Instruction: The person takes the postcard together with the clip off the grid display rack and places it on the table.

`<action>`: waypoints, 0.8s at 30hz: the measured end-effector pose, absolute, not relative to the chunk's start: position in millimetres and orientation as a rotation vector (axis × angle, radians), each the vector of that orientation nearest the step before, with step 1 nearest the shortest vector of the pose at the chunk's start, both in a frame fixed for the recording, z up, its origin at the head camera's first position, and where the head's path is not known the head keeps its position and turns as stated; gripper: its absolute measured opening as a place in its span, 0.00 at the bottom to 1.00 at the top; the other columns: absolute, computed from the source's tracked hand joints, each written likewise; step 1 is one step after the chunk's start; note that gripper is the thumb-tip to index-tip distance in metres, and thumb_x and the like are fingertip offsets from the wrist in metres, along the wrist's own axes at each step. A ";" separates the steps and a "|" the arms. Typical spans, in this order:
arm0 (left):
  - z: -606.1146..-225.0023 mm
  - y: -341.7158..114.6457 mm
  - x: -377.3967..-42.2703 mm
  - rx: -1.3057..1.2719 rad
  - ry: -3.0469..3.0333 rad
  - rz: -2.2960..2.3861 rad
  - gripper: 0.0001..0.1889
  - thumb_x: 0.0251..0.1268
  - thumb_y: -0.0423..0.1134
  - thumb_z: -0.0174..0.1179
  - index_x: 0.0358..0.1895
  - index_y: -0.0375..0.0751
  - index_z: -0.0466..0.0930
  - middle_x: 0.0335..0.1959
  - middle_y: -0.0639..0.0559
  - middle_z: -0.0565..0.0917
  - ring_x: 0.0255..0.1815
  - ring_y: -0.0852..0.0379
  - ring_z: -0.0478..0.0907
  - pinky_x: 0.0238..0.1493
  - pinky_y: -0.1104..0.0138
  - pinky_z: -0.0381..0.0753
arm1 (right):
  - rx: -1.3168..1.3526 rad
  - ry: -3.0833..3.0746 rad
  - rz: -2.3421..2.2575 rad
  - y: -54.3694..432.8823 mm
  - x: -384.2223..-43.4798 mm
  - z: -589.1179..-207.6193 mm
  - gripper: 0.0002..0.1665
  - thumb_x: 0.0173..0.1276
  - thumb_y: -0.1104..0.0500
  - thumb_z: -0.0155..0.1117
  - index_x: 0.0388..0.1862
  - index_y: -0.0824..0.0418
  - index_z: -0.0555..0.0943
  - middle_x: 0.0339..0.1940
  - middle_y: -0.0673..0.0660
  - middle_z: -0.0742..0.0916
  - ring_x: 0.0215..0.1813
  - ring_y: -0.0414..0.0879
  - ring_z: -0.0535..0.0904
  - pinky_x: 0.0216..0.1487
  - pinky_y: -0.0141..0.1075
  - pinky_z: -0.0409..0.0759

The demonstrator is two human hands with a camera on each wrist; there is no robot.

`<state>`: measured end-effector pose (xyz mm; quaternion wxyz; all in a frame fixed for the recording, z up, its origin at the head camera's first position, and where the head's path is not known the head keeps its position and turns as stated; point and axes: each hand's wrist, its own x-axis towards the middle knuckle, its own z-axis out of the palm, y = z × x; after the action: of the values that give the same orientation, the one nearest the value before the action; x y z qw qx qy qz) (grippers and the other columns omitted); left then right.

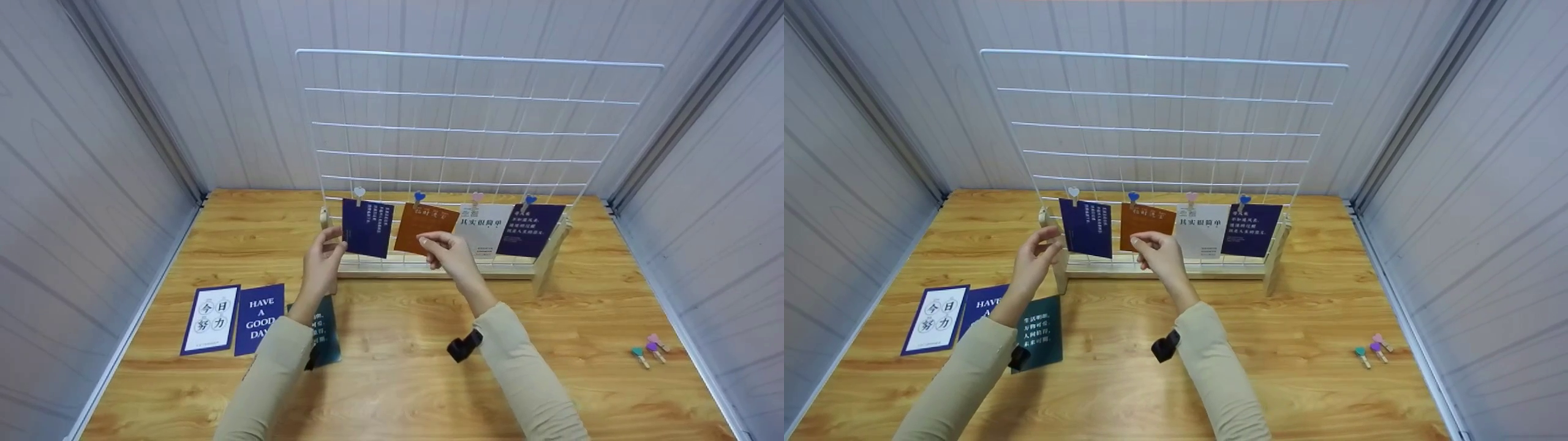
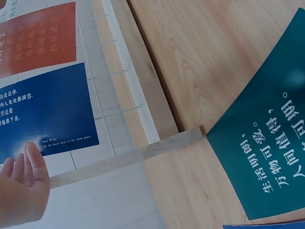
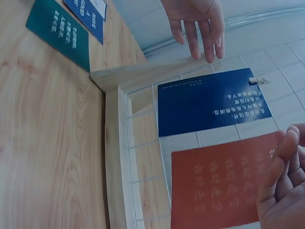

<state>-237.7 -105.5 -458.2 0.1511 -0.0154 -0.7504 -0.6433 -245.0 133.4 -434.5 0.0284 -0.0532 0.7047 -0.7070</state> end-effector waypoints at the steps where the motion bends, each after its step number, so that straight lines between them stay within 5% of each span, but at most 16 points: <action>1: -457.7 -105.4 -238.3 -0.036 -2.154 -1.849 0.17 0.59 0.28 0.53 0.52 0.30 0.70 0.48 0.39 0.74 0.43 0.48 0.71 0.46 0.62 0.70 | -0.171 2.167 -2.189 130.3 -245.8 -433.1 0.14 0.61 0.63 0.58 0.42 0.73 0.77 0.15 0.56 0.76 0.16 0.39 0.69 0.17 0.27 0.70; 15: -460.8 -103.6 -249.3 0.017 -2.221 -1.885 0.23 0.60 0.31 0.52 0.60 0.35 0.63 0.56 0.42 0.69 0.47 0.50 0.72 0.41 0.60 0.74 | -0.237 2.091 -2.233 89.8 -260.4 -420.6 0.16 0.61 0.62 0.58 0.46 0.71 0.77 0.17 0.61 0.76 0.16 0.41 0.70 0.18 0.28 0.71; 24: -463.6 -102.8 -254.1 0.043 -2.238 -1.924 0.22 0.62 0.33 0.51 0.61 0.37 0.63 0.57 0.46 0.68 0.45 0.52 0.72 0.37 0.55 0.74 | -0.188 2.029 -2.264 68.8 -264.8 -407.3 0.16 0.62 0.61 0.58 0.48 0.67 0.77 0.16 0.53 0.75 0.16 0.39 0.69 0.18 0.28 0.71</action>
<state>-254.1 -102.8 -463.6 0.0947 0.0145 -0.7549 -0.6488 -264.8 68.8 -407.3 0.0476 -0.0616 0.6653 -0.7425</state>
